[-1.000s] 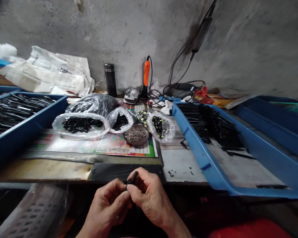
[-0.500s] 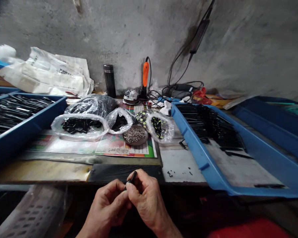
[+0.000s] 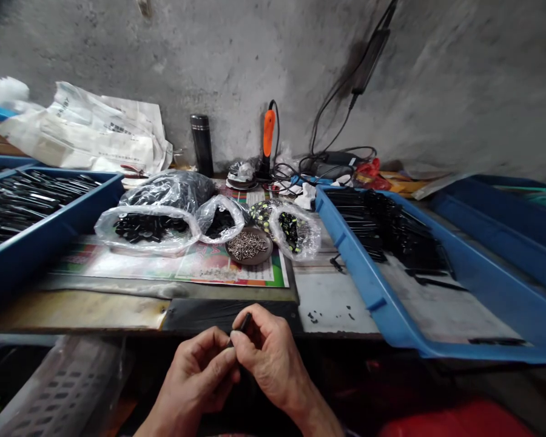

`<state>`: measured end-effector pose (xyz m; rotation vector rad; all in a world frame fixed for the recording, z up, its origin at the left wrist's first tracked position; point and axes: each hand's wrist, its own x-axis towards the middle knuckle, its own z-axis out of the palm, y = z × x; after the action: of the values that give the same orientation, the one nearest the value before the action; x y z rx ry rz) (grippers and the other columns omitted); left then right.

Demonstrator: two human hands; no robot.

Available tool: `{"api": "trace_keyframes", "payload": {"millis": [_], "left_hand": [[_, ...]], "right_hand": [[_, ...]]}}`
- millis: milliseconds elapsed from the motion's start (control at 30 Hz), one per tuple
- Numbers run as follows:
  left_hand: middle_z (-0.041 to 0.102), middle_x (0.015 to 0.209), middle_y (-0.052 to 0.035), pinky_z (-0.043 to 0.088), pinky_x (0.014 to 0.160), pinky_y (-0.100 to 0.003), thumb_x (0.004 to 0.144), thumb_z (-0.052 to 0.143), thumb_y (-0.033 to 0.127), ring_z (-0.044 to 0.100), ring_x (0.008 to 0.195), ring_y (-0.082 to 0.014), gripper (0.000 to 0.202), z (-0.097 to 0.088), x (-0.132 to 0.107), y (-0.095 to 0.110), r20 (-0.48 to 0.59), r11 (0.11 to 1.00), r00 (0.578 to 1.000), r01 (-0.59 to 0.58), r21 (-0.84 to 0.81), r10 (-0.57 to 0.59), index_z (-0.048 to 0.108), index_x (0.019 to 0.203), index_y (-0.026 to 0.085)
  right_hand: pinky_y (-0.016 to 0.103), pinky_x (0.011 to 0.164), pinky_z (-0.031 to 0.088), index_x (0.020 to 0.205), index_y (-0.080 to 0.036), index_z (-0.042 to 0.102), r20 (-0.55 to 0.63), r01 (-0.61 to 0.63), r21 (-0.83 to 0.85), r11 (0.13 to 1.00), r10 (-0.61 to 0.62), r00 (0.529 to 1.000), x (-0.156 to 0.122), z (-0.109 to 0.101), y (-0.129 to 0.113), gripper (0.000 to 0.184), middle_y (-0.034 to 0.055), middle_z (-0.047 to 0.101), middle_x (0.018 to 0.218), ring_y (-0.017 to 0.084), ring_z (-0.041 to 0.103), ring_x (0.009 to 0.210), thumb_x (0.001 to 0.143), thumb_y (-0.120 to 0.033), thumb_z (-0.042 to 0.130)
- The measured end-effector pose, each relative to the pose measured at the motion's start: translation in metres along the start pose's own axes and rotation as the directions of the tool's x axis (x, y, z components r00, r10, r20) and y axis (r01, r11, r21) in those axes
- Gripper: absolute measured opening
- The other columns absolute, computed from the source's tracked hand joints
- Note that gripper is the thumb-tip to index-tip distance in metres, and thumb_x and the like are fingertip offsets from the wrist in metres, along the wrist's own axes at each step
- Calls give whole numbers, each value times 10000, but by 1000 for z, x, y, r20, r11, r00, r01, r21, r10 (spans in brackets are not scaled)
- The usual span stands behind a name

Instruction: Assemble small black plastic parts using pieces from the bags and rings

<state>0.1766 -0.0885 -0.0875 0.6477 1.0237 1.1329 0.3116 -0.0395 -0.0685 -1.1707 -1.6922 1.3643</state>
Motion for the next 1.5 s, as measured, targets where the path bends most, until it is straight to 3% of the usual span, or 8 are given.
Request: {"api": "trace_keyframes", "payload": {"millis": [267, 467, 667, 800, 1000, 1200, 1300, 1500], "left_hand": [[594, 503, 25, 255, 319, -132, 605, 831, 635, 364, 320, -9, 565, 2, 0, 6, 11, 1000, 1000, 9, 11, -9, 547, 679, 152], [594, 507, 22, 257, 325, -136, 641, 822, 613, 372, 329, -14, 536, 2, 0, 2, -14, 1000, 1000, 7, 20, -7, 546, 671, 154], [615, 509, 12, 251, 312, -131, 631, 845, 583, 365, 311, -11, 520, 1, -1, 5, 76, 997, 997, 37, -63, -32, 555, 698, 156], [629, 515, 14, 269, 309, -126, 698, 820, 553, 367, 298, -8, 471, 1, -2, -1, 145, 993, 989, 45, -108, -29, 561, 734, 161], [639, 522, 11, 285, 310, -128, 678, 836, 547, 391, 305, -14, 487, 1, -1, -4, 65, 993, 998, 33, -115, -25, 546, 714, 157], [633, 511, 11, 268, 307, -129, 612, 860, 576, 388, 308, -16, 534, 4, -1, 6, 11, 997, 1000, 26, -76, -25, 543, 691, 155], [627, 522, 19, 255, 318, -119, 608, 863, 575, 385, 328, -9, 536, 4, -1, 9, -16, 998, 999, 28, -62, -29, 547, 696, 152], [606, 514, 26, 268, 329, -133, 646, 824, 608, 381, 333, -12, 535, 1, 1, -1, -6, 1000, 1000, -2, 11, 2, 550, 694, 152]], "right_hand": [[155, 433, 325, 946, -175, 572, 127, -23, 97, 995, 10, 992, -3, -9, 5, 187, -70, 478, 606, 62, 421, 466, 886, -350, 598], [153, 463, 331, 803, -171, 572, -31, 25, -30, 999, -26, 999, 0, -3, 2, 65, -64, 461, 597, 65, 400, 507, 806, -222, 612], [150, 392, 277, 845, -153, 604, 108, 25, 188, 982, -46, 993, 2, -12, 10, 391, -54, 470, 531, 62, 408, 415, 922, -535, 590], [158, 347, 223, 769, -153, 582, 160, -22, 278, 960, -24, 987, 4, -12, 11, 493, -45, 468, 505, 57, 352, 368, 913, -624, 558], [176, 455, 318, 715, -165, 578, -172, 202, -88, 975, -215, 961, -1, 2, 8, 442, -44, 421, 534, 75, 393, 467, 985, -504, 492], [164, 400, 282, 872, -170, 598, 29, -9, 151, 988, 5, 1000, -1, -5, 8, 432, -55, 460, 541, 70, 406, 419, 963, -583, 509], [155, 442, 340, 1000, -175, 588, 112, -46, 187, 981, 26, 993, -2, -9, 4, 322, -49, 522, 631, 70, 453, 473, 930, -489, 591], [158, 495, 346, 836, -174, 561, 10, -7, -8, 1000, 7, 1000, -4, -2, -3, 42, -61, 467, 622, 76, 413, 549, 808, -201, 577]]}}
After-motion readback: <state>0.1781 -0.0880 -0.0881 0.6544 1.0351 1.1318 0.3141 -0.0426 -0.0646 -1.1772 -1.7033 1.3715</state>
